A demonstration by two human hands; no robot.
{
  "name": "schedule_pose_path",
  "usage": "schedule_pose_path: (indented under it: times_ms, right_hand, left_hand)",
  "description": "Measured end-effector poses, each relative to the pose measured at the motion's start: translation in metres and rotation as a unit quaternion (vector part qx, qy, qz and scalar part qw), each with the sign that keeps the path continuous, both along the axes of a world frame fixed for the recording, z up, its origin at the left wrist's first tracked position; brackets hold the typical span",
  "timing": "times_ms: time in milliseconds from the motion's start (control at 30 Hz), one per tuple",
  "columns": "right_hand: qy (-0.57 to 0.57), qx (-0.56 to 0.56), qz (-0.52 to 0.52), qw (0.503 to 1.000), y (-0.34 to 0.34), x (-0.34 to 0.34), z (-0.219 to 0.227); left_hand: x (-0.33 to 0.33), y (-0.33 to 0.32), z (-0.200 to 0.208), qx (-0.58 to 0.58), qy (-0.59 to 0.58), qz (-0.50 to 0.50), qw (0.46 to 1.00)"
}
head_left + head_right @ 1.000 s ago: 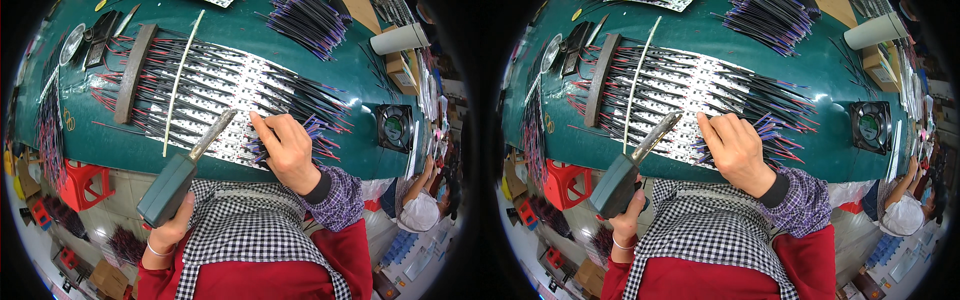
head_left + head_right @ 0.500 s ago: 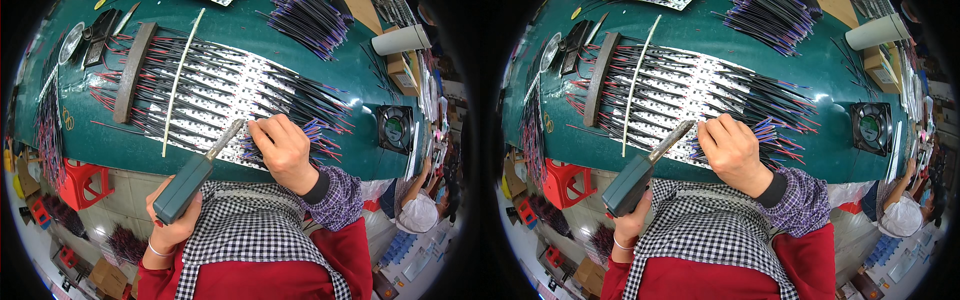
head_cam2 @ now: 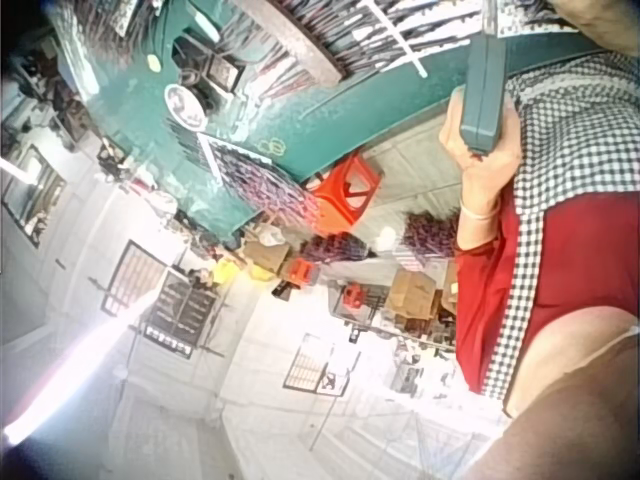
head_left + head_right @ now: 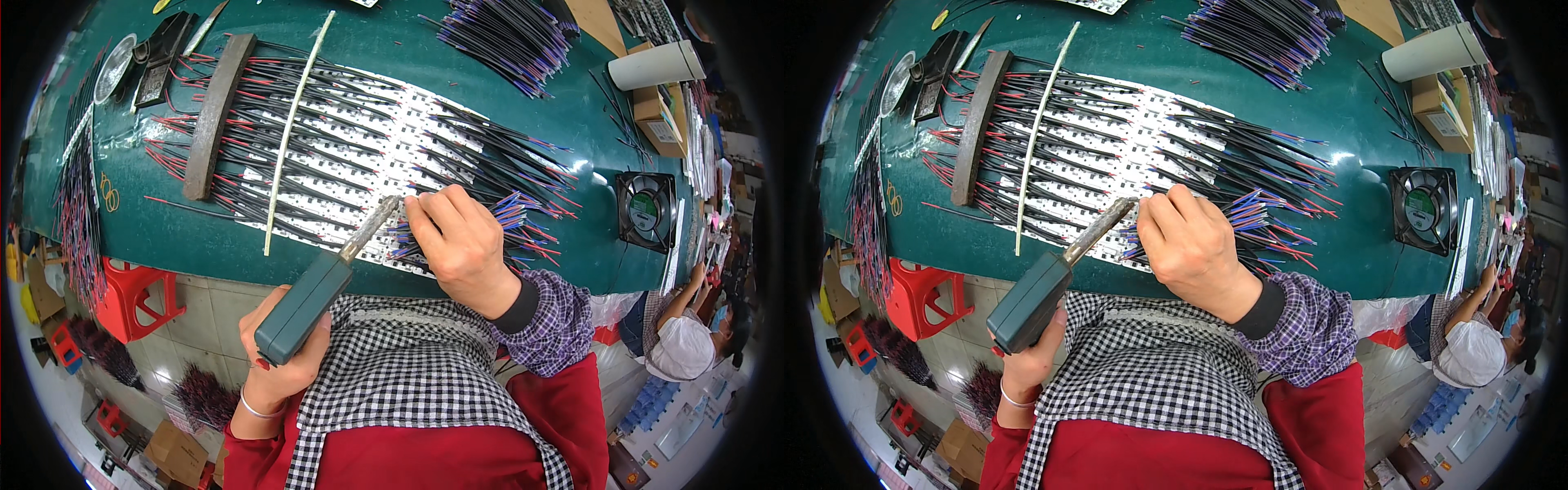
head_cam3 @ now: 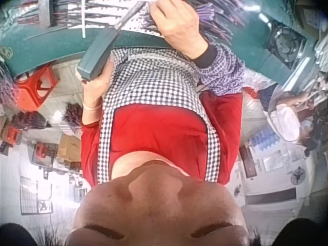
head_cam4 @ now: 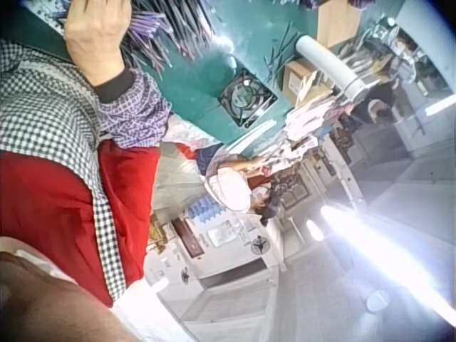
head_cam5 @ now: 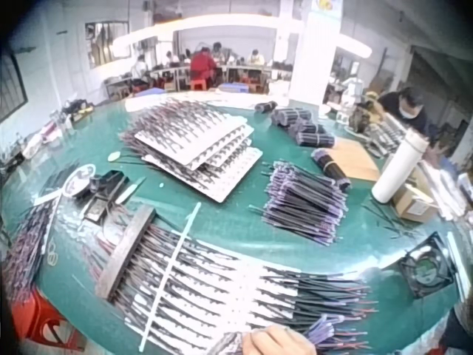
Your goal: The person aligns wires on circuit board strips by hand and solders them in place using a soldering tool.
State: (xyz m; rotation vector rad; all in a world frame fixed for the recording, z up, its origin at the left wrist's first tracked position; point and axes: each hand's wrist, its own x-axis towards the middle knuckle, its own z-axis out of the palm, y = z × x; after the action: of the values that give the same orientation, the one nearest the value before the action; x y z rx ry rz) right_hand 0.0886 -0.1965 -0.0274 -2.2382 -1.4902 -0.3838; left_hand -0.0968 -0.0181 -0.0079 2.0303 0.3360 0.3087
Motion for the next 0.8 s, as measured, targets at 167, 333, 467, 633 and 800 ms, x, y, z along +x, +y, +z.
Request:
schedule_pose_path:
  times_ms: [167,333,467,633,800]
  right_hand:
    - [-0.007,-0.007,-0.003,1.0,0.0,0.0,0.002]
    - [-0.002,-0.016,0.0,1.0,-0.001,0.0,0.002]
    - [0.013,0.01,-0.01,1.0,-0.003,0.001,-0.004]
    - [0.034,0.023,-0.007,0.999,-0.006,-0.001,-0.005]
    - [0.02,0.024,-0.012,0.999,-0.004,-0.003,-0.005]
  left_hand:
    - [-0.005,0.001,0.0,-0.025,0.029,0.011,0.999]
    - [-0.012,0.0,0.001,-0.038,0.013,0.052,0.998]
    - [-0.018,-0.002,0.0,-0.045,0.037,0.056,0.997]
    - [-0.009,-0.002,0.002,-0.024,0.01,0.028,0.999]
    - [-0.011,-0.001,0.001,-0.006,0.025,0.007,1.0]
